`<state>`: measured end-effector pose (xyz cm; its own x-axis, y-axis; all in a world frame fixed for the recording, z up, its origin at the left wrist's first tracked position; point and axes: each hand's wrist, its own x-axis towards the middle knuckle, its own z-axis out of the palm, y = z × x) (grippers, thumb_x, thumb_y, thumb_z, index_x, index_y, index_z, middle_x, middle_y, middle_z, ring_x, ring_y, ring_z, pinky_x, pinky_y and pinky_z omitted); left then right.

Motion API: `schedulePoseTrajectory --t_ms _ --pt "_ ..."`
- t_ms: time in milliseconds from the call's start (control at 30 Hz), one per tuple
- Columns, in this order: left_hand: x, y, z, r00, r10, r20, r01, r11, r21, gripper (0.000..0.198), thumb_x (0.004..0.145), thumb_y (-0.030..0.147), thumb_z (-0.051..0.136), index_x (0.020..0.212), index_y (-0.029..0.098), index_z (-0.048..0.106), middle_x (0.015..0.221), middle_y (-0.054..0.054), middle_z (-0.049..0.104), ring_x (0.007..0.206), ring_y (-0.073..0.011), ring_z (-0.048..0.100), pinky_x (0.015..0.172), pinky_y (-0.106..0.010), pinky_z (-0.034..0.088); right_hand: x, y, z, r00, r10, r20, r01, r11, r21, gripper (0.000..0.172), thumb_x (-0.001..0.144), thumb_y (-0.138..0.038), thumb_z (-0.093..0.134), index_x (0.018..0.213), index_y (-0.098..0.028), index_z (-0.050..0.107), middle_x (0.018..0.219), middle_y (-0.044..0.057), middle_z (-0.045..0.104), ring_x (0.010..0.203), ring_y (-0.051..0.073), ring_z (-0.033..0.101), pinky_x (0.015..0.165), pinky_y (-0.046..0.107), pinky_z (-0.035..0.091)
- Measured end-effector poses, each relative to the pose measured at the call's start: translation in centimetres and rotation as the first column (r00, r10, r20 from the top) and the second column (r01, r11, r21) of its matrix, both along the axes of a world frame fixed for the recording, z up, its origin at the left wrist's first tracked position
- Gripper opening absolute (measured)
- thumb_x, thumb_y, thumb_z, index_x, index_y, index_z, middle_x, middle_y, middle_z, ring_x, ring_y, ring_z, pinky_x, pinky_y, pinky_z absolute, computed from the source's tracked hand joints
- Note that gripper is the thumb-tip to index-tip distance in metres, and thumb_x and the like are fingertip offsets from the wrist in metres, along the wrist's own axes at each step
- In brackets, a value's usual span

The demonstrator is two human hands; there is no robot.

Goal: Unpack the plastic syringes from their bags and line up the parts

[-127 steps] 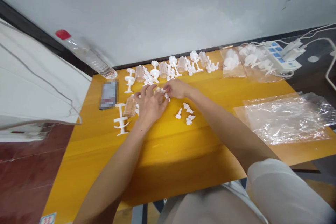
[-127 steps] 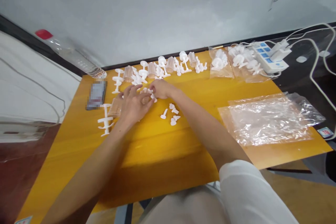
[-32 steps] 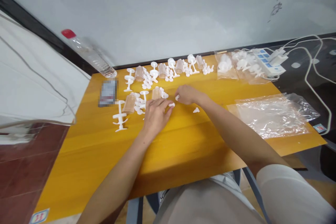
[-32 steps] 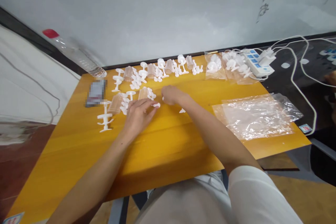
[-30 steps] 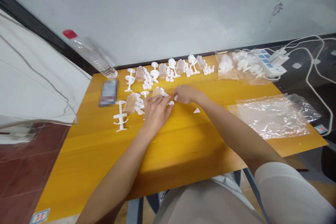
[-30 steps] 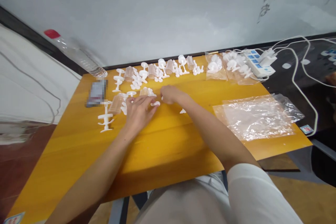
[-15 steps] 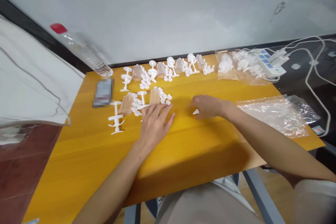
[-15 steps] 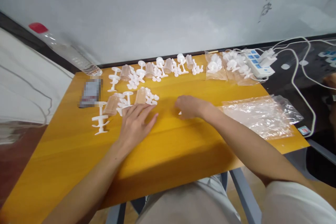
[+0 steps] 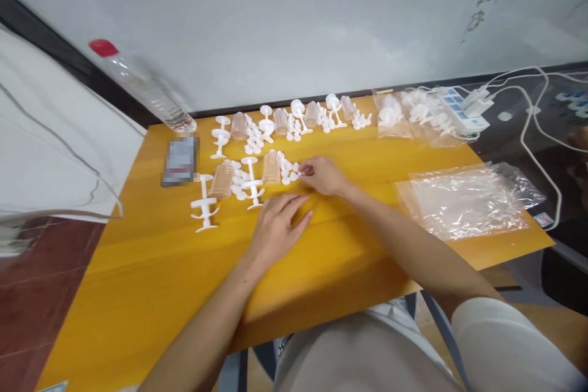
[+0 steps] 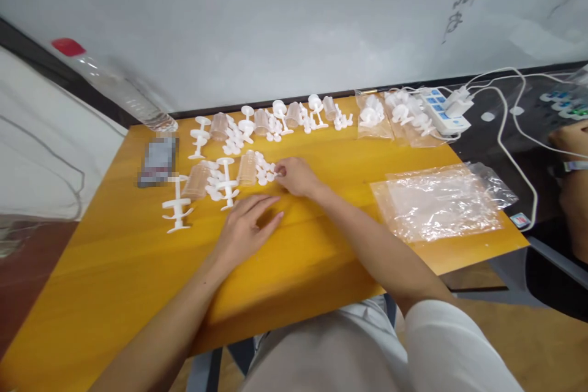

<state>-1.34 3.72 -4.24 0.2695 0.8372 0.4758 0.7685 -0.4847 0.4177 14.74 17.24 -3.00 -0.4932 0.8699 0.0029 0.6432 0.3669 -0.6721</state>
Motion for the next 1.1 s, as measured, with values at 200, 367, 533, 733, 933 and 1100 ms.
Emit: schedulePoseTrajectory --t_ms 200,367,533,733,933,1100 --pt "0.4 -0.2 -0.2 0.999 -0.042 -0.02 0.041 0.999 -0.026 0.026 0.101 0.032 0.064 0.125 0.023 0.07 0.11 -0.008 0.078 0.101 -0.0258 0.073 0.094 -0.043 0.053 -0.4 -0.1 0.0 0.995 -0.063 -0.081 0.056 0.995 -0.079 0.03 0.088 -0.017 0.071 0.117 -0.011 0.073 0.106 0.01 0.078 0.093 0.016 0.072 0.09 0.028 0.055" --pt "0.8 -0.3 -0.3 0.996 -0.084 -0.035 0.084 0.996 -0.005 0.023 0.101 0.031 0.064 0.121 0.02 0.07 0.107 -0.009 0.079 0.098 -0.0259 0.074 0.09 -0.043 0.055 5.6 2.4 3.9 0.969 -0.156 0.192 0.128 0.98 0.15 0.038 0.091 -0.026 0.069 0.127 -0.013 0.072 0.121 0.015 0.075 0.105 0.025 0.071 0.098 0.037 0.054" --pt "1.9 -0.4 -0.7 0.989 -0.145 -0.02 0.144 0.988 -0.048 0.021 0.1 0.029 0.065 0.118 0.02 0.072 0.106 -0.009 0.079 0.093 -0.0247 0.075 0.088 -0.042 0.058 15.0 6.9 5.7 0.587 -0.492 0.643 0.214 0.86 0.462 0.044 0.091 -0.021 0.067 0.13 -0.002 0.069 0.14 0.028 0.059 0.132 0.042 0.052 0.104 0.05 0.044" --pt "5.0 0.3 -0.5 0.965 -0.186 0.184 0.235 0.924 -0.303 0.025 0.097 0.032 0.068 0.119 0.021 0.074 0.11 -0.01 0.079 0.093 -0.0244 0.075 0.088 -0.043 0.061 18.8 8.0 5.4 0.538 -0.443 0.717 0.22 0.895 0.389 0.039 0.1 -0.013 0.041 0.121 -0.002 0.072 0.122 0.027 0.068 0.12 0.036 0.061 0.093 0.042 0.048" --pt "10.1 4.6 0.6 0.728 0.12 0.675 0.43 0.688 -0.585 0.076 0.092 0.045 0.076 0.159 0.026 0.043 0.153 -0.023 0.057 0.105 -0.0272 0.077 0.083 -0.042 0.066 16.5 0.8 10.4 0.741 -0.501 0.447 0.221 0.811 0.542 0.033 0.099 -0.027 0.045 0.106 -0.016 0.076 0.109 0.016 0.075 0.098 0.03 0.068 0.087 0.041 0.052" --pt "11.5 6.5 4.5 0.78 0.023 0.625 0.185 0.946 -0.266 0.1 0.081 0.042 0.088 0.163 0.036 0.032 0.172 -0.013 0.033 0.15 -0.0362 0.047 0.113 -0.054 0.052 14.6 -5.2 15.0 0.918 -0.262 0.299 0.067 0.843 0.533 0.031 0.102 -0.025 0.043 0.098 -0.021 0.074 0.096 0.009 0.074 0.087 0.024 0.069 0.082 0.038 0.053"
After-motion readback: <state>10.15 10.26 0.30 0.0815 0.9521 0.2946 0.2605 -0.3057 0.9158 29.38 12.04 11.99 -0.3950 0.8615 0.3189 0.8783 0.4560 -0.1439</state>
